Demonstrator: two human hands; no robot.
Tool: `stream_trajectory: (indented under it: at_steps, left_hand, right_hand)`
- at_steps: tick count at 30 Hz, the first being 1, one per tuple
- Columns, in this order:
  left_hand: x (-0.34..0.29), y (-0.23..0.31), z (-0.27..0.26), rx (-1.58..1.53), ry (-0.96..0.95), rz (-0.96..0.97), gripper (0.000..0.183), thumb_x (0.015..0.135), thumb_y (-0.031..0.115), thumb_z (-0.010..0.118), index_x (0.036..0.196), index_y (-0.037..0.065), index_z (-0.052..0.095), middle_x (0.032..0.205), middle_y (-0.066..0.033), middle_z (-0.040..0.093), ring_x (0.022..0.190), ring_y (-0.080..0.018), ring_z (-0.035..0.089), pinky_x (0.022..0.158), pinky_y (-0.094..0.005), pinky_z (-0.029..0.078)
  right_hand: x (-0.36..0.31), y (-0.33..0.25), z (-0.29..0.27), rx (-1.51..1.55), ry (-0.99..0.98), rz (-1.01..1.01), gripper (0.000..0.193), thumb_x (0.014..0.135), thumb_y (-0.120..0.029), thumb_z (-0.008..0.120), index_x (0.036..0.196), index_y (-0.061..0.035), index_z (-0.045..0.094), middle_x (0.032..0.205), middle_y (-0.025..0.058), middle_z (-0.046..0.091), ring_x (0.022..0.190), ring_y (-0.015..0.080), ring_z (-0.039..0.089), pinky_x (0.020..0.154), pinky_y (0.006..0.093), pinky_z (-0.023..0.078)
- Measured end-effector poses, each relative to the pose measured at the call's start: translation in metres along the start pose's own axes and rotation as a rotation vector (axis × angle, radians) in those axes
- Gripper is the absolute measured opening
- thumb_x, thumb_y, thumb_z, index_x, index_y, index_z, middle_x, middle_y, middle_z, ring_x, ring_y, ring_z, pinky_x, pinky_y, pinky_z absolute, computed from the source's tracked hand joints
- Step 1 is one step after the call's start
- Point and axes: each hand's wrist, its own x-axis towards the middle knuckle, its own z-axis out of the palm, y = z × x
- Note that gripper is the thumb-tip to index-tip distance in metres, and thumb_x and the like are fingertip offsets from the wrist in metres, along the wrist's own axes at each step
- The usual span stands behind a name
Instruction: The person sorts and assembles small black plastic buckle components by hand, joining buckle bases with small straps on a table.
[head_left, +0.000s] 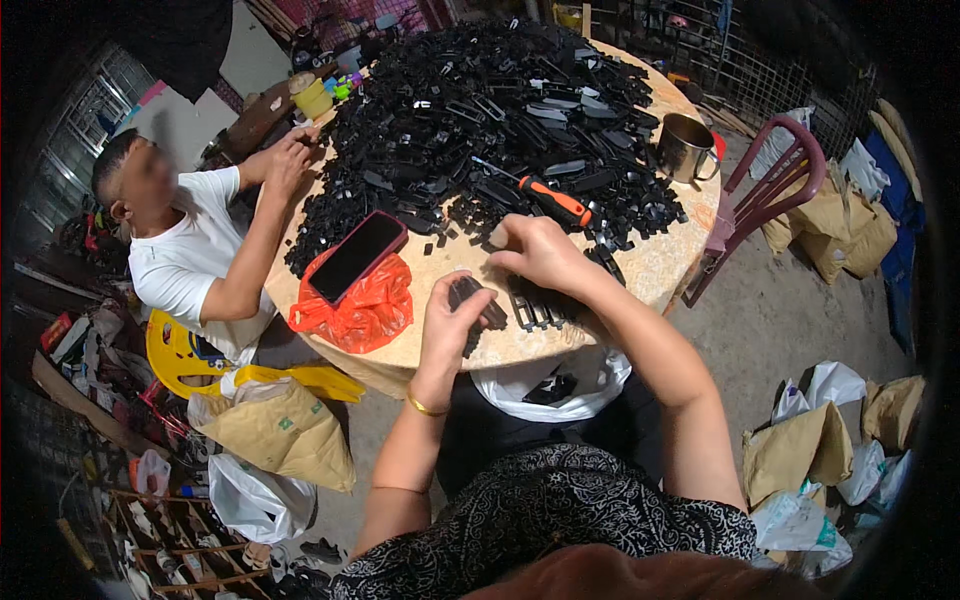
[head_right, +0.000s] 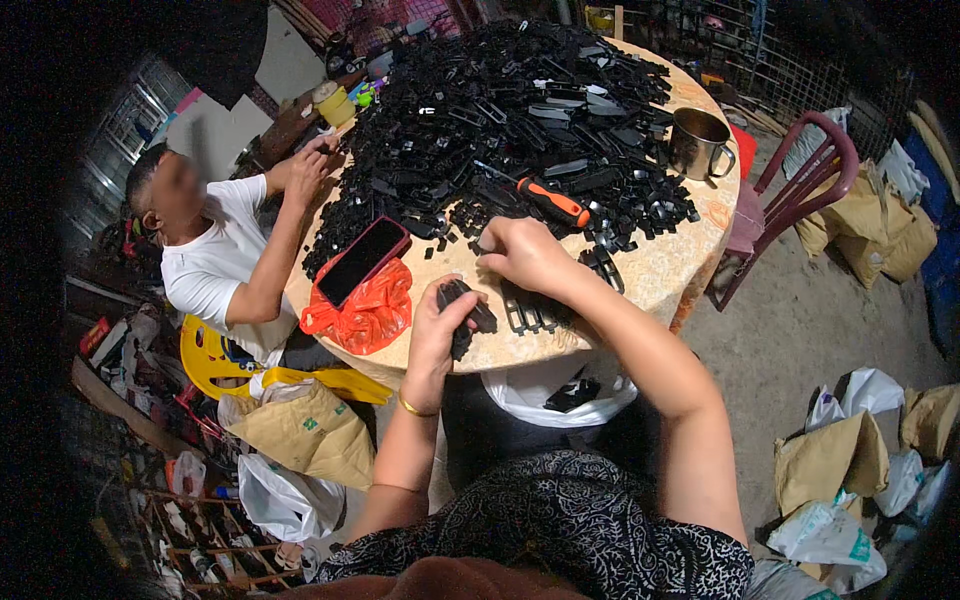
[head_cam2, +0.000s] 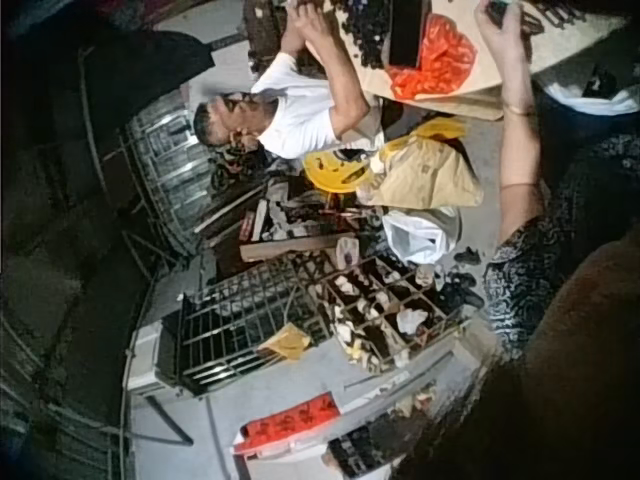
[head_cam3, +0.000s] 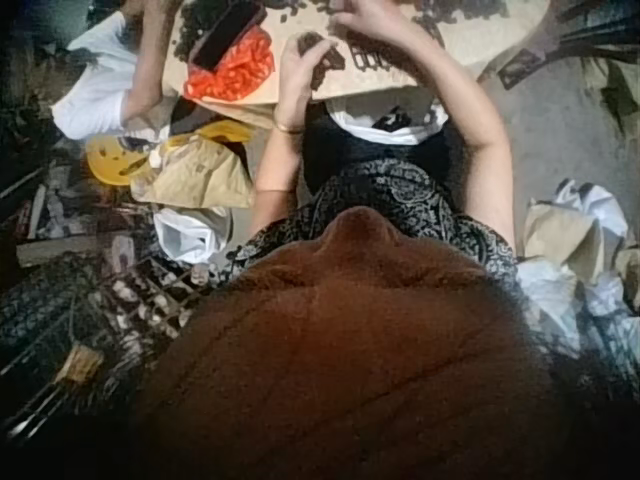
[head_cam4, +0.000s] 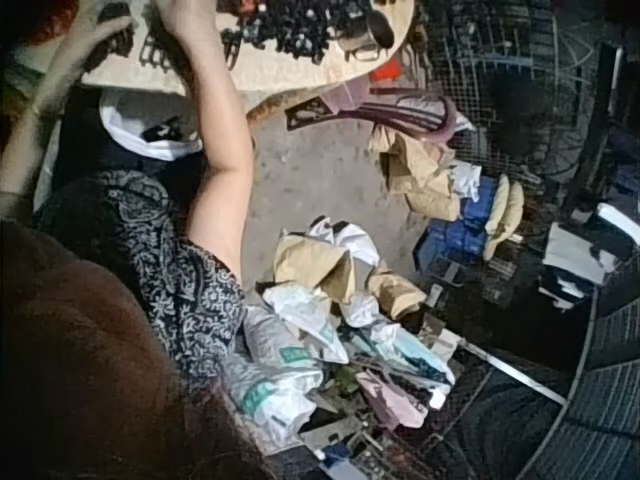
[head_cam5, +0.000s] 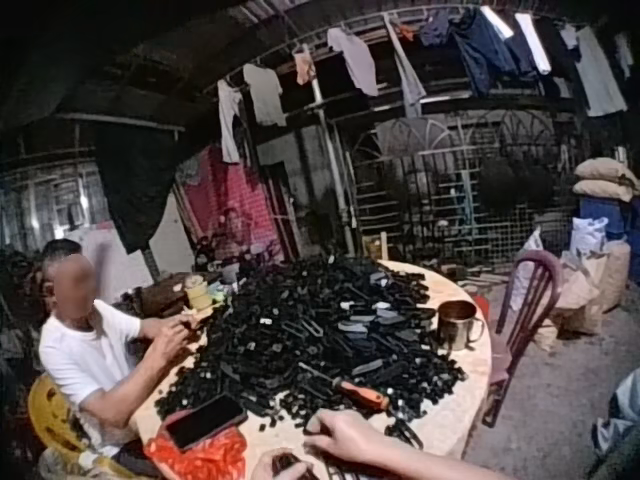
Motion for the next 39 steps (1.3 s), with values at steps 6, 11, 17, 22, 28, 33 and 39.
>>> stream_trajectory:
  at_steps: [6,11,17,22,28,33,39]
  left_hand:
    - [-0.002,0.007,-0.009,-0.334,-0.142,-0.149,0.031,0.085,0.01,0.058,0.112,-0.002,0.051,0.083,-0.0062,0.062,0.064,-0.0096,0.057,0.055,-0.0207,0.047]
    - [-0.009,0.008,-0.004,-0.295,-0.151,-0.105,0.026,0.085,0.01,0.06,0.108,0.0,0.054,0.083,-0.0038,0.061,0.066,-0.0105,0.058,0.059,-0.022,0.047]
    - [-0.012,-0.002,0.0,-0.372,-0.126,-0.079,0.021,0.086,0.017,0.062,0.1,0.002,0.058,0.084,-0.0011,0.061,0.074,-0.0075,0.056,0.067,-0.0203,0.045]
    - [-0.016,-0.004,0.013,-0.258,0.001,0.02,0.02,0.089,0.022,0.057,0.094,0.003,0.059,0.08,0.0017,0.058,0.069,-0.0049,0.052,0.063,-0.0196,0.043]
    - [-0.022,-0.002,0.023,-0.043,0.097,0.179,0.02,0.089,0.021,0.057,0.09,0.001,0.057,0.074,0.0031,0.053,0.066,-0.0035,0.047,0.059,-0.0192,0.039]
    - [-0.021,-0.003,0.022,-0.005,0.116,0.187,0.019,0.089,0.019,0.057,0.09,0.0,0.057,0.074,0.0031,0.053,0.066,-0.0032,0.046,0.059,-0.0193,0.039]
    - [-0.027,-0.002,0.024,0.088,0.038,0.189,0.016,0.089,0.016,0.057,0.09,0.0,0.056,0.072,0.0035,0.052,0.065,-0.0028,0.045,0.058,-0.0187,0.038]
  right_hand:
    - [-0.034,-0.019,0.001,0.356,0.007,-0.039,0.021,0.075,-0.007,0.067,0.094,-0.0004,0.064,0.079,0.0118,0.065,0.073,0.0195,0.063,0.068,0.0299,0.049]
    - [-0.054,-0.034,-0.008,0.21,0.004,-0.104,0.022,0.077,-0.009,0.063,0.099,-0.0031,0.063,0.083,0.0144,0.062,0.076,0.0271,0.061,0.067,0.0331,0.048]
    - [-0.063,-0.041,-0.004,0.043,0.106,-0.309,0.019,0.077,-0.011,0.062,0.094,-0.0033,0.061,0.075,0.0141,0.056,0.07,0.0316,0.057,0.063,0.0374,0.047]
    - [-0.069,-0.043,0.004,-0.146,0.17,-0.353,0.014,0.078,-0.01,0.06,0.087,-0.0004,0.058,0.071,0.0143,0.052,0.067,0.0322,0.054,0.061,0.0399,0.046]
    - [-0.075,-0.046,0.004,-0.12,0.094,-0.316,0.014,0.078,-0.011,0.06,0.086,-0.0001,0.055,0.074,0.0153,0.051,0.072,0.0326,0.054,0.064,0.0395,0.045]
    - [-0.08,-0.05,0.002,-0.179,0.055,-0.367,0.017,0.074,-0.008,0.058,0.088,-0.0001,0.053,0.076,0.0132,0.051,0.073,0.0301,0.054,0.065,0.0369,0.046]
    - [-0.094,-0.049,-0.003,-0.345,-0.027,-0.404,0.023,0.069,-0.006,0.055,0.091,0.0024,0.053,0.075,0.0121,0.051,0.073,0.0276,0.054,0.066,0.0343,0.046]
